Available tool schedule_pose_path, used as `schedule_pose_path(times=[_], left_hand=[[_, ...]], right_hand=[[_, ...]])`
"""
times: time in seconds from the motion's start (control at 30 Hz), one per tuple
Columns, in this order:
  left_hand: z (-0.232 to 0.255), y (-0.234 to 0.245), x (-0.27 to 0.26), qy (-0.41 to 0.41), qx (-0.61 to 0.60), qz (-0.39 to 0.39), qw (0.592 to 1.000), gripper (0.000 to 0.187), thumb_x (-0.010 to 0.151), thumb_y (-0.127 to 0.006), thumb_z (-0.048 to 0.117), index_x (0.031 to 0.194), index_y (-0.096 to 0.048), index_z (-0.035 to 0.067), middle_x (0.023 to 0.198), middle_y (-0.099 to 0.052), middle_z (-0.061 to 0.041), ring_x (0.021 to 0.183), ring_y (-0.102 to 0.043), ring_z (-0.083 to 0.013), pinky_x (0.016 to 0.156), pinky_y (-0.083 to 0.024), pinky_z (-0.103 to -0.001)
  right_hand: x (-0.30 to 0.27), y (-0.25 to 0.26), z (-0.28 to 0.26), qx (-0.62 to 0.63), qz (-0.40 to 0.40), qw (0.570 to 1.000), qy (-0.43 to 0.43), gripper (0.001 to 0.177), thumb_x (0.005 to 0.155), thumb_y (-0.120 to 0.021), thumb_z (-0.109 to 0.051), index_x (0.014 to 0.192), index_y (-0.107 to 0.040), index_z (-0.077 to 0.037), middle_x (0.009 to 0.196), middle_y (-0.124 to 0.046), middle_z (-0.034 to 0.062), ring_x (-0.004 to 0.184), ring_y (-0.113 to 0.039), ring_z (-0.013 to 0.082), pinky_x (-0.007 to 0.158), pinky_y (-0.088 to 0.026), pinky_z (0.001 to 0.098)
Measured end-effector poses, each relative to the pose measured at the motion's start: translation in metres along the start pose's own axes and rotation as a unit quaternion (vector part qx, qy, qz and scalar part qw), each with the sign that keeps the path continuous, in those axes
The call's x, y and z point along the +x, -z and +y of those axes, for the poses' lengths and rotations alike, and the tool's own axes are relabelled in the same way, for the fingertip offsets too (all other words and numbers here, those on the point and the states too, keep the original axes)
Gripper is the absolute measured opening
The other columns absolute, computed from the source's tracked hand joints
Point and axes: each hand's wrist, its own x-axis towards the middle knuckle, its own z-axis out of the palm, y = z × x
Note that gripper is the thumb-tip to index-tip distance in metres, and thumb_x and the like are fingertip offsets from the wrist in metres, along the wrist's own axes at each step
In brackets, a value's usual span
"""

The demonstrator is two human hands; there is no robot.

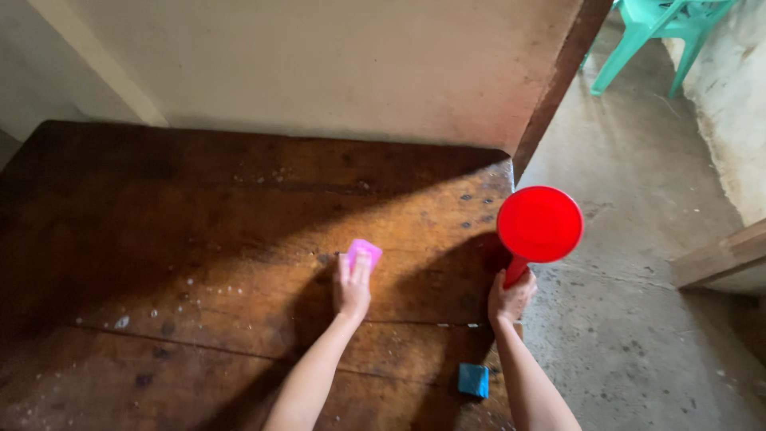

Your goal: The person cleans a wooden table using a pink scrubbing sponge and a red plastic cup. They repeatedly pour water from the cup onto the table surface and scrub the wood with the sponge, moving across the table to cover different areas.

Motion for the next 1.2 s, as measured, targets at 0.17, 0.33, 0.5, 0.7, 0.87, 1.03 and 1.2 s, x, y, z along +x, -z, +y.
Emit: schedule_pose_path(times=[0.17, 0.33, 0.5, 0.7, 0.87, 1.03, 1.2], left_hand=[[-0.002, -0.001, 0.107, 0.328, -0.281, -0.024, 0.902, 0.08, 0.104, -0.05, 0.054, 0.159, -0.011, 0.011, 0.165, -0.016, -0.019, 0.147, -0.029, -0.0324, 0.115, -0.028, -0.05], [0.05, -0.073, 0.109, 0.077, -0.27, -0.011, 0.96, 0.047, 0.107, -0.057, 0.042, 0.121, -0.064, -0.002, 0.121, -0.065, -0.022, 0.111, -0.062, -0.03, 0.101, -0.051, -0.045], [0.082, -0.072, 0.081, -0.261, 0.082, -0.18, 0.945, 0.043, 0.105, -0.058, 0.043, 0.113, -0.068, 0.001, 0.11, -0.069, -0.015, 0.1, -0.063, -0.0226, 0.091, -0.051, -0.04], [0.037, -0.034, 0.21, 0.101, -0.32, 0.078, 0.939, 0.041, 0.103, -0.058, 0.043, 0.103, -0.073, 0.006, 0.097, -0.074, -0.008, 0.086, -0.063, -0.0138, 0.08, -0.05, -0.034], [0.063, -0.072, 0.144, -0.06, -0.09, -0.055, 0.993, 0.038, 0.104, -0.058, 0.041, 0.112, -0.068, 0.005, 0.105, -0.066, -0.012, 0.091, -0.059, -0.0213, 0.081, -0.048, -0.041], [0.065, -0.04, 0.122, -0.136, 0.024, -0.192, 0.972, 0.041, 0.105, -0.06, 0.035, 0.129, -0.057, 0.002, 0.125, -0.052, -0.023, 0.108, -0.049, -0.0374, 0.088, -0.042, -0.056], [0.031, -0.008, 0.173, 0.284, -0.084, -0.062, 0.953, 0.052, 0.106, -0.061, 0.029, 0.146, -0.046, -0.002, 0.146, -0.037, -0.033, 0.125, -0.04, -0.0535, 0.095, -0.036, -0.071]], right_hand=[[-0.006, -0.006, -0.001, -0.033, -0.005, 0.999, -0.002, 0.057, 0.093, -0.069, -0.029, 0.133, -0.047, 0.005, 0.126, -0.053, 0.031, 0.121, -0.049, 0.0506, 0.102, -0.041, 0.0559], [0.0, -0.014, 0.001, -0.091, -0.023, 0.993, -0.07, 0.057, 0.093, -0.07, -0.034, 0.127, -0.049, 0.005, 0.122, -0.054, 0.0323, 0.115, -0.053, 0.0502, 0.097, -0.044, 0.0559], [0.001, -0.013, 0.006, -0.116, -0.013, 0.991, -0.064, 0.051, 0.096, -0.069, -0.033, 0.126, -0.052, 0.006, 0.12, -0.058, 0.031, 0.112, -0.057, 0.0505, 0.095, -0.046, 0.0565], [0.0, -0.02, 0.012, -0.138, 0.008, 0.989, -0.05, 0.053, 0.093, -0.072, -0.033, 0.124, -0.053, 0.006, 0.118, -0.059, 0.0312, 0.11, -0.058, 0.0508, 0.093, -0.047, 0.0567], [0.001, -0.018, 0.01, -0.154, 0.011, 0.986, -0.062, 0.052, 0.093, -0.073, -0.034, 0.122, -0.054, 0.006, 0.114, -0.061, 0.0311, 0.106, -0.06, 0.0504, 0.092, -0.048, 0.0562], [0.001, -0.016, 0.012, -0.144, 0.014, 0.989, -0.044, 0.05, 0.094, -0.073, -0.032, 0.12, -0.054, 0.006, 0.113, -0.061, 0.0304, 0.107, -0.059, 0.0506, 0.093, -0.048, 0.0563], [0.002, -0.018, 0.013, -0.148, 0.013, 0.988, -0.052, 0.048, 0.094, -0.072, -0.033, 0.116, -0.054, 0.006, 0.113, -0.06, 0.0296, 0.107, -0.059, 0.05, 0.092, -0.047, 0.0561]])
